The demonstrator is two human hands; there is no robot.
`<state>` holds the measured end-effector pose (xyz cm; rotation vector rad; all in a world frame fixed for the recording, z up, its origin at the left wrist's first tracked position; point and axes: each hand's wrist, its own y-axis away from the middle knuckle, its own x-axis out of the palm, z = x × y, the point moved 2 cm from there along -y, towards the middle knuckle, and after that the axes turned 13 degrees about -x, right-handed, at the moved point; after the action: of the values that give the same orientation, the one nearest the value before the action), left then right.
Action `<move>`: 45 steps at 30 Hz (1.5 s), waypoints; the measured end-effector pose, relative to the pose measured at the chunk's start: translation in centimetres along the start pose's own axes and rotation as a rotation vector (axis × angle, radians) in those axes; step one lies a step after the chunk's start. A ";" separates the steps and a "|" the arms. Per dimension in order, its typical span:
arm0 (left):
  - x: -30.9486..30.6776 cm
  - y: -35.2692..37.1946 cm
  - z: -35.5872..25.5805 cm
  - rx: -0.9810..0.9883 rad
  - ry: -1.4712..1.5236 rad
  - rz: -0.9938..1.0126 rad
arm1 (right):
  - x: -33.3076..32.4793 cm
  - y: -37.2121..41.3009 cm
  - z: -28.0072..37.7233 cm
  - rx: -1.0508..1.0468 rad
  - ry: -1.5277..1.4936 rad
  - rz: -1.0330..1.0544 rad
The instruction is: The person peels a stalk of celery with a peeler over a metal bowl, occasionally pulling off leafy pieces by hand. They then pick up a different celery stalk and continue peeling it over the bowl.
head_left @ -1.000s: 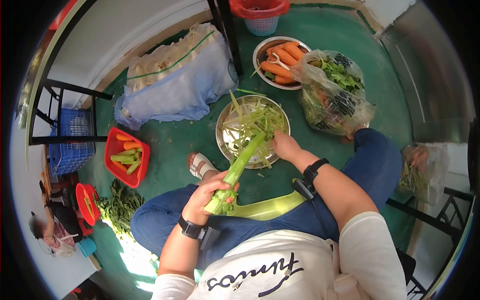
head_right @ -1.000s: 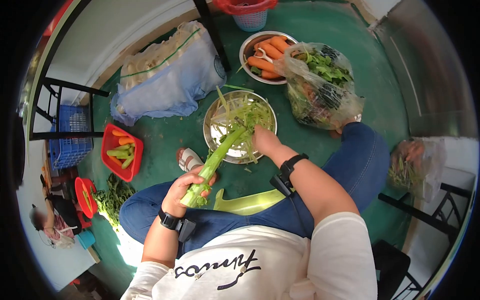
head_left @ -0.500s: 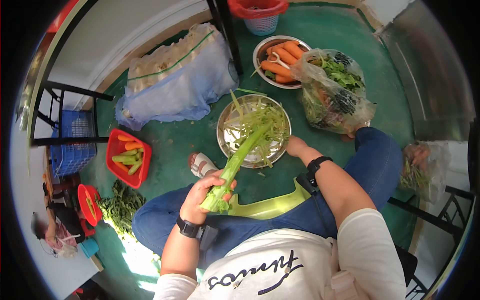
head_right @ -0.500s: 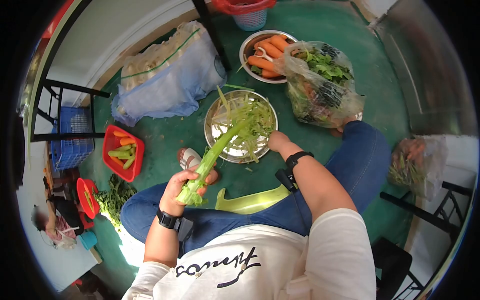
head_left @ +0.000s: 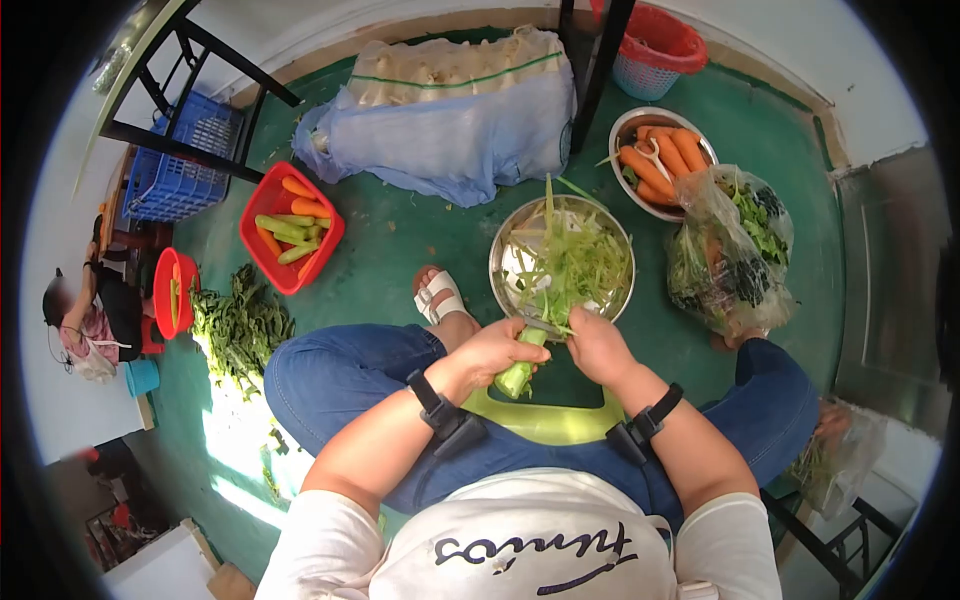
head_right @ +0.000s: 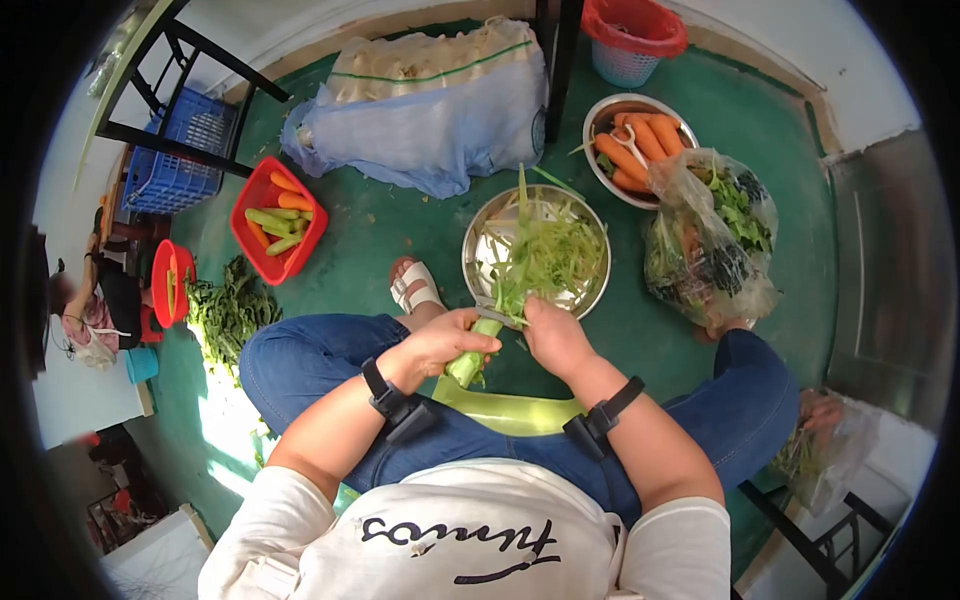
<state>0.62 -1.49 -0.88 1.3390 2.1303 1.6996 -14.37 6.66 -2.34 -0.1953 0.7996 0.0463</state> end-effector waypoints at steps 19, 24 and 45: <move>0.5 1.9 0.3 -0.094 -0.075 0.158 | 2.4 3.7 -11.4 0.590 0.036 0.093; 0.2 0.7 -0.1 -0.070 0.043 0.119 | 1.1 1.9 -7.4 0.490 -0.021 -0.014; 0.1 1.9 -0.7 -0.039 0.010 0.044 | 2.3 0.1 -3.6 0.078 0.046 0.053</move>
<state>1.24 -1.95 1.00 1.3801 2.0761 1.7590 -15.34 6.04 -6.42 -0.1020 0.8506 0.0604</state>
